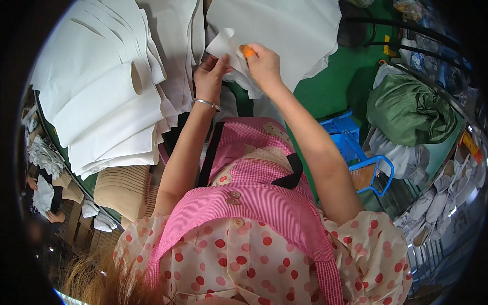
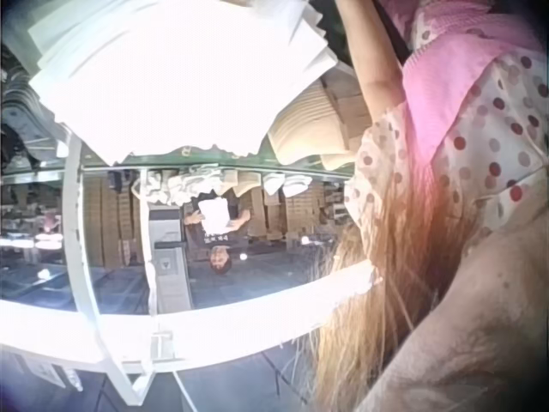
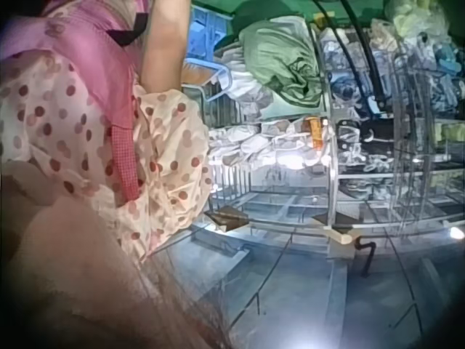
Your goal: The person folds white fabric pieces one by one on a green worktable and stacks them. The person handles each piece, aligns edges, and places the folded item onto a growing pile.
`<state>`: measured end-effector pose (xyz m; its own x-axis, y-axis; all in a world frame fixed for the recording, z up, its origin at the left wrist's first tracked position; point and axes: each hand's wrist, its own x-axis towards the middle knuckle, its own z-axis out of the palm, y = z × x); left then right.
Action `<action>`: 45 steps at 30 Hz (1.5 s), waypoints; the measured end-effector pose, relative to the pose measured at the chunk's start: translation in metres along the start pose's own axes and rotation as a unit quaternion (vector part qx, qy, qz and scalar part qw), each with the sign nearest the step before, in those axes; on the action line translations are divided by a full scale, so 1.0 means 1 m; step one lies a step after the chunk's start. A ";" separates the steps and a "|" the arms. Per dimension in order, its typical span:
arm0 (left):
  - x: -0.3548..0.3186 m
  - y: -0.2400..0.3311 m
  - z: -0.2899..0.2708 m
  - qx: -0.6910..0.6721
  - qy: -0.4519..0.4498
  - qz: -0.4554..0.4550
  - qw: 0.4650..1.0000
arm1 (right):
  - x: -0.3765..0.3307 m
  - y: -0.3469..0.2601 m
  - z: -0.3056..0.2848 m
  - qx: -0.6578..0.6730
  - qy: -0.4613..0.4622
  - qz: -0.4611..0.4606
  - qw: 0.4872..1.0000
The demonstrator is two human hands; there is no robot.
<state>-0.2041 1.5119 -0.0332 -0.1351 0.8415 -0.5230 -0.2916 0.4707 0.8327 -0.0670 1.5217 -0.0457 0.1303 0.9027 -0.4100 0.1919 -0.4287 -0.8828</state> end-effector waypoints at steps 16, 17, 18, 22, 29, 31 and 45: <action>-0.038 0.032 -0.007 0.227 -0.116 0.113 0.960 | -0.062 -0.123 -0.094 -0.217 0.068 -0.231 0.946; -0.038 0.053 -0.001 0.287 -0.114 0.140 0.941 | -0.074 -0.135 -0.097 -0.223 0.032 -0.222 0.949; -0.037 0.070 0.005 0.294 -0.104 0.163 0.936 | -0.086 -0.148 -0.101 -0.230 -0.006 -0.211 0.950; -0.016 0.112 0.021 0.368 -0.081 0.353 0.857 | -0.133 -0.204 -0.116 -0.267 -0.161 -0.228 0.922; -0.015 0.152 -0.013 0.520 -0.359 0.492 0.599 | -0.191 -0.308 -0.170 -0.177 -0.346 -0.277 0.879; -0.027 0.159 -0.010 0.472 -0.421 0.351 0.691 | -0.187 -0.312 -0.196 -0.129 -0.198 -0.288 0.928; -0.069 0.189 -0.063 0.104 -0.175 -0.141 0.969 | -0.117 -0.006 -0.221 0.235 0.023 0.150 0.960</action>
<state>-0.3098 1.5260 0.1486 0.2620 0.6932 -0.6715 -0.0680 0.7073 0.7037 0.1313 1.4104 0.0581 0.1566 0.7339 -0.6609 -0.3205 -0.5952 -0.7369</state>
